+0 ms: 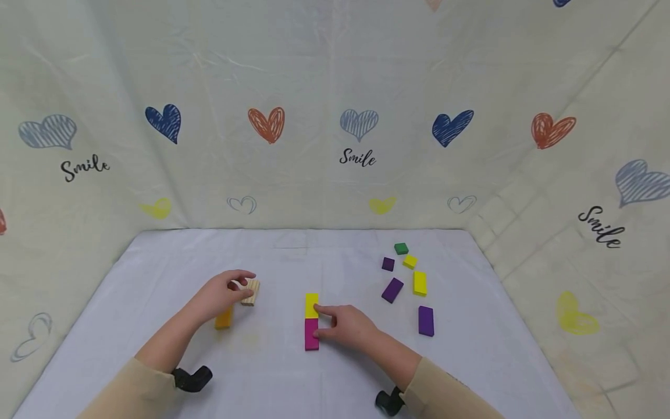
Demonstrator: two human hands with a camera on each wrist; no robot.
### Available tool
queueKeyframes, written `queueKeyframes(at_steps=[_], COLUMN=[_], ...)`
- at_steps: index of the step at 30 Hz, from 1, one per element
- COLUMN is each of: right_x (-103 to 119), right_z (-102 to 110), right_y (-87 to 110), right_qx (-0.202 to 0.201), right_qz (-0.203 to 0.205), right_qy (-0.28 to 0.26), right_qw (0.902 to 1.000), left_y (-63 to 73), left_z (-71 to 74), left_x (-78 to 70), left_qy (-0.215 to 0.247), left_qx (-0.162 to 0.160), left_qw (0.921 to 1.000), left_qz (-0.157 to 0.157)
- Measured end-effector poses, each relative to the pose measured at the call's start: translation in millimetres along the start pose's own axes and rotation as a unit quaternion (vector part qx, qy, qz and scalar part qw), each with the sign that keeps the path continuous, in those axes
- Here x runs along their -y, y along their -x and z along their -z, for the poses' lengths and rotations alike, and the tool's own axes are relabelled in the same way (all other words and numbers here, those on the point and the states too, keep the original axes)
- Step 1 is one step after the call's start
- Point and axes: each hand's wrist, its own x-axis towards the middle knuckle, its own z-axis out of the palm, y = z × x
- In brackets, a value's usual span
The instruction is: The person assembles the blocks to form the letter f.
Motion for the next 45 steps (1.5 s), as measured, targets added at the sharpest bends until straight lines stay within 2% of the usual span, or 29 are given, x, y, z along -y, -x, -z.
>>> queueKeyframes(at_steps=[6, 16, 24, 32, 45], right_x=[0, 1, 1, 2, 1], right_z=[-1, 0, 0, 1, 2], right_y=[0.2, 0.5, 1.8, 1.2, 0.7], right_qx=[-0.003, -0.005, -0.004, -0.003, -0.002], right_qz=[0.003, 0.002, 0.003, -0.001, 0.000], right_qy=[0.004, 0.003, 0.000, 0.003, -0.002], right_qw=[1.0000, 1.0000, 1.0000, 1.0000, 1.0000], left_y=[8.0, 16.5, 12.3, 9.8, 4.7], left_z=[12.9, 22.5, 18.4, 9.4, 3.9], left_x=[13.4, 32.4, 44.4, 49.3, 50.6], left_qy=[-0.015, -0.036, -0.033, -0.044, -0.066], left_qx=[-0.002, 0.006, 0.013, 0.011, 0.006], left_qw=[0.9995, 0.9981, 0.9967, 0.9912, 0.9891], left_qz=[0.029, 0.049, 0.073, 0.125, 0.131])
